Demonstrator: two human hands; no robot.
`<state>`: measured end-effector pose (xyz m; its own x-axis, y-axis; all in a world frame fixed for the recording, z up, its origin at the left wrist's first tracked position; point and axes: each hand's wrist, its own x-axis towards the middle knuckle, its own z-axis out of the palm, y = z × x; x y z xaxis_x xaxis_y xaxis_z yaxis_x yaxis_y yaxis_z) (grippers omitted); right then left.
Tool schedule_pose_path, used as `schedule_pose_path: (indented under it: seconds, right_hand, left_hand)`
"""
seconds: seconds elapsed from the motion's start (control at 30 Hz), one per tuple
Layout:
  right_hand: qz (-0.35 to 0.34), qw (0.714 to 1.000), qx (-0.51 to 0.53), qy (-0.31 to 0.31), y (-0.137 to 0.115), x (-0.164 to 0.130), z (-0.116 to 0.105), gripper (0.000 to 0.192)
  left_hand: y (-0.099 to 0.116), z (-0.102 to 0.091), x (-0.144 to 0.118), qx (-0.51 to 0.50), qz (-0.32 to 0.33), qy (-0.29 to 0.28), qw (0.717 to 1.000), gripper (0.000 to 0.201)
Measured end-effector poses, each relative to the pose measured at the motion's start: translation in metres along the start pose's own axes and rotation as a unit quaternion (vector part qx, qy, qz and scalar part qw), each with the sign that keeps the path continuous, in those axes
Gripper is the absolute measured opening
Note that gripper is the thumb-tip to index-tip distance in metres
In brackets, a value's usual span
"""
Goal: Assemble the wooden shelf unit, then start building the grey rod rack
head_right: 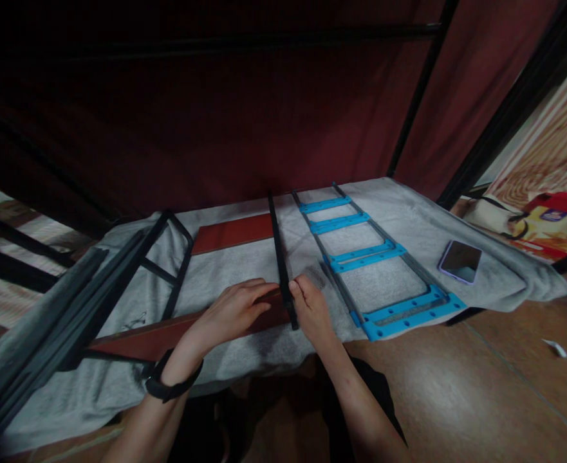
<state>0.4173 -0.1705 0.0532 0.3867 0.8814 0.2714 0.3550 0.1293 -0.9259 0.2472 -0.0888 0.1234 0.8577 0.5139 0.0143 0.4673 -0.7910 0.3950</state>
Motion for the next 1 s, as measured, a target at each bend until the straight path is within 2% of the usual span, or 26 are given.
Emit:
schedule_pose_path:
  seconds: [0.13,0.2,0.33,0.5,0.73,1.0]
  right_hand:
    - [-0.004,0.999,0.049,-0.024,0.0033,-0.0007,-0.0055,0.025]
    - [-0.01,0.999,0.039,-0.026,0.0042,-0.0001,-0.0064,0.024]
    - [-0.023,1.0,-0.007,-0.02,0.0029,0.0023,-0.0037,0.03]
    - [-0.003,1.0,0.003,-0.018,0.0036,0.0032,-0.0014,0.038]
    - [-0.021,0.999,0.028,-0.025,0.0042,-0.0001,-0.0064,0.025]
    - [-0.025,0.999,-0.023,-0.012,0.0013,0.0026,0.0003,0.034]
  left_hand:
    - [0.0016,-0.0009,-0.0001,0.004,0.005,0.001,1.0,0.042]
    - [0.003,-0.0015,0.0001,0.009,0.008,0.001,1.0,0.041]
    - [0.0044,-0.0017,0.0005,0.012,0.0,0.002,1.0,0.043]
    - [0.0022,-0.0004,0.0003,0.005,0.003,0.003,1.0,0.044]
    - [0.0034,-0.0021,-0.0006,0.008,0.005,0.0,1.0,0.042]
    - [0.0026,0.0001,-0.0004,0.011,0.009,0.012,1.0,0.042]
